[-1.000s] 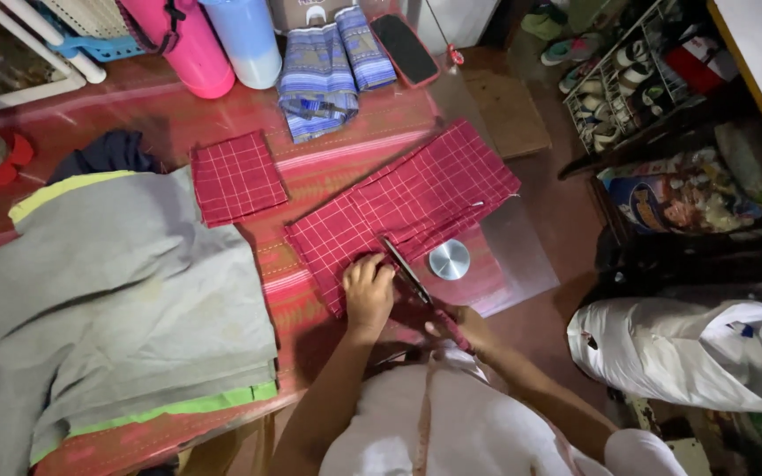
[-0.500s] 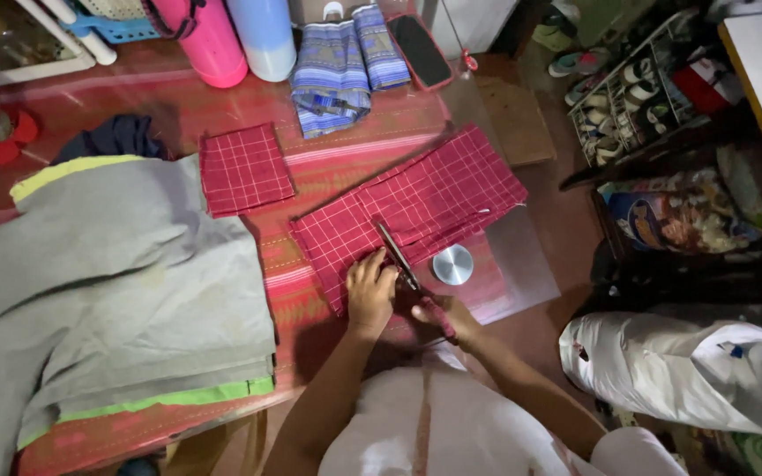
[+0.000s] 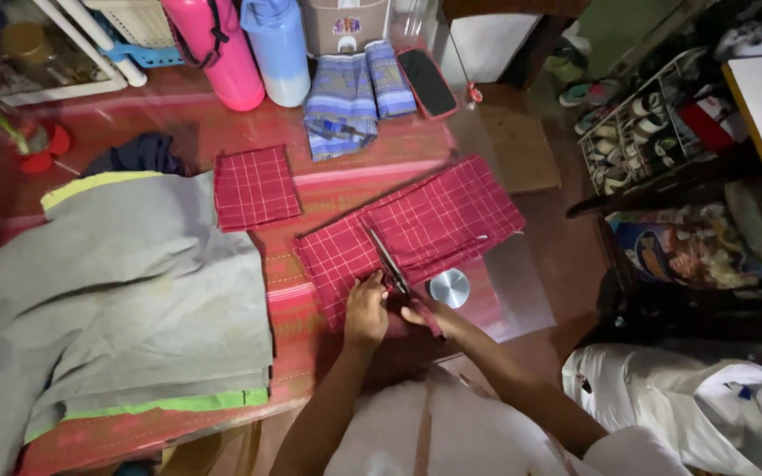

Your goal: The person cuts a red checkered fabric into smaller pieces using scissors. They fold the fabric multiple times and cut along the edges to create uniform squares, which are then stacked on the table.

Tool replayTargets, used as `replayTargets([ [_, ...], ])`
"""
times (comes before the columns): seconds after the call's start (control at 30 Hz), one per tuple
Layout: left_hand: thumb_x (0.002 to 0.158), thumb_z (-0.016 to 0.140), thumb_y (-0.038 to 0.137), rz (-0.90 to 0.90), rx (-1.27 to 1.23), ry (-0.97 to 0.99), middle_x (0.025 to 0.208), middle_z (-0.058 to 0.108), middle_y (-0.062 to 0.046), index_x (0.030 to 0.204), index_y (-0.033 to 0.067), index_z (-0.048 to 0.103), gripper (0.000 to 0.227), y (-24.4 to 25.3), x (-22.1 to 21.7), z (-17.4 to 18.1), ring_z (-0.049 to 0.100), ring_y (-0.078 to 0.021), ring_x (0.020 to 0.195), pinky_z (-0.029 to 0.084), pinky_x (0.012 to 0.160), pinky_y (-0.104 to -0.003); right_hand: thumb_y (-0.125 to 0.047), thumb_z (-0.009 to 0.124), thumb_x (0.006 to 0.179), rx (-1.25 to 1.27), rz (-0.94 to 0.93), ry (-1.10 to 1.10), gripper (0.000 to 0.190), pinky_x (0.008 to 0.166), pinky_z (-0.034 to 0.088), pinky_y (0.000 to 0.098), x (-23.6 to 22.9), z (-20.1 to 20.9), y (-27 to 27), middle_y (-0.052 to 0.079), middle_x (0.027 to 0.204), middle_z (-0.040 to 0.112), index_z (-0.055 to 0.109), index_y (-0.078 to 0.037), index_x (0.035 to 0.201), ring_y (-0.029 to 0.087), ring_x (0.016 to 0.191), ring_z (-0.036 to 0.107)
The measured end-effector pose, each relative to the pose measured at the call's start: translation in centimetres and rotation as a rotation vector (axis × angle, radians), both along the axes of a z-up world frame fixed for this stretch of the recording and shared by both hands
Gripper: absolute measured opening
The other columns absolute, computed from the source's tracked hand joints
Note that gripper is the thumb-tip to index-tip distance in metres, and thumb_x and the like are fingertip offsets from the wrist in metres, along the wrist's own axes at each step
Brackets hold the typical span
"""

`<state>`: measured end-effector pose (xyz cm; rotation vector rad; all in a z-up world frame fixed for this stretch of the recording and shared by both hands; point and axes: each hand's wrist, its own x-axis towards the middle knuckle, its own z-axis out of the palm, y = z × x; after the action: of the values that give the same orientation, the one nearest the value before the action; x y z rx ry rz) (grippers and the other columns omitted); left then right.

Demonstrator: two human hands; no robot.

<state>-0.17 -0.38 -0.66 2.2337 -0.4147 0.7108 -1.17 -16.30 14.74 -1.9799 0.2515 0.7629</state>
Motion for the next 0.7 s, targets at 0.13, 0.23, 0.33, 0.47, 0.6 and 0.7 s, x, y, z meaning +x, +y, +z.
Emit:
replayTargets([
  [0.13, 0.102, 0.059, 0.023, -0.033, -0.013, 0.024, 0.132, 0.07, -0.005, 0.104, 0.0154, 0.06, 0.008, 0.2, -0.3, 1.0, 0.068, -0.0223, 0.118, 0.045, 0.109, -0.043, -0.082, 0.07, 0.079, -0.007, -0.012, 0.127, 0.107, 0.118, 0.039, 0.0454, 0.9, -4.7, -0.2, 0.02, 0.143, 0.061, 0.05, -0.006, 0.151, 0.038, 0.137, 0.052],
  [0.23, 0.099, 0.06, 0.018, -0.037, -0.027, 0.041, 0.132, 0.07, -0.005, 0.104, 0.0151, 0.06, 0.006, 0.5, -0.1, 1.6, 0.068, -0.0203, 0.118, 0.045, 0.111, -0.042, -0.078, 0.061, 0.089, -0.063, -0.031, 0.11, 0.089, 0.114, 0.044, 0.0417, 0.8, -5.4, -0.2, 0.02, 0.126, 0.071, 0.063, -0.004, 0.137, 0.036, 0.128, 0.061],
  [0.33, 0.097, 0.059, 0.014, -0.093, -0.067, 0.071, 0.129, 0.071, -0.01, 0.106, 0.0116, 0.059, 0.009, 0.5, 0.0, 1.3, 0.07, -0.0253, 0.115, 0.046, 0.108, -0.047, -0.058, 0.058, 0.098, -0.064, -0.101, -0.037, 0.065, 0.089, 0.057, 0.034, 0.0, -6.3, 0.3, 0.022, 0.075, 0.074, 0.078, 0.003, 0.093, 0.036, 0.087, 0.075],
  [0.47, 0.102, 0.057, 0.013, -0.077, -0.118, 0.042, 0.123, 0.073, -0.012, 0.114, 0.008, 0.061, 0.014, 0.2, 0.3, 0.8, 0.072, -0.0254, 0.107, 0.048, 0.106, -0.045, -0.057, 0.057, 0.097, -0.106, -0.081, -0.089, 0.058, 0.076, 0.057, 0.0397, -1.1, -10.7, -1.0, 0.021, 0.065, 0.069, 0.073, -0.005, 0.077, 0.037, 0.075, 0.072],
  [0.6, 0.102, 0.058, 0.013, -0.073, -0.15, 0.047, 0.124, 0.073, -0.015, 0.107, 0.0043, 0.063, 0.011, 0.6, 0.2, 0.9, 0.073, -0.0271, 0.109, 0.049, 0.106, -0.044, -0.055, 0.077, 0.089, 0.132, -0.323, 0.008, 0.057, 0.03, 0.044, 0.0242, -0.9, -15.1, -2.9, 0.016, 0.042, 0.056, 0.075, 0.002, 0.083, 0.023, 0.03, 0.055],
  [0.7, 0.098, 0.062, 0.008, -0.098, -0.186, 0.072, 0.121, 0.073, -0.019, 0.106, -0.0002, 0.062, 0.011, 1.1, -0.1, 1.6, 0.073, -0.0315, 0.107, 0.051, 0.105, -0.047, -0.052, 0.071, 0.09, 0.086, -0.159, -0.089, 0.05, 0.071, 0.058, 0.0144, 1.8, -9.7, -0.7, 0.008, 0.066, 0.072, 0.084, -0.004, 0.079, 0.014, 0.073, 0.074],
])
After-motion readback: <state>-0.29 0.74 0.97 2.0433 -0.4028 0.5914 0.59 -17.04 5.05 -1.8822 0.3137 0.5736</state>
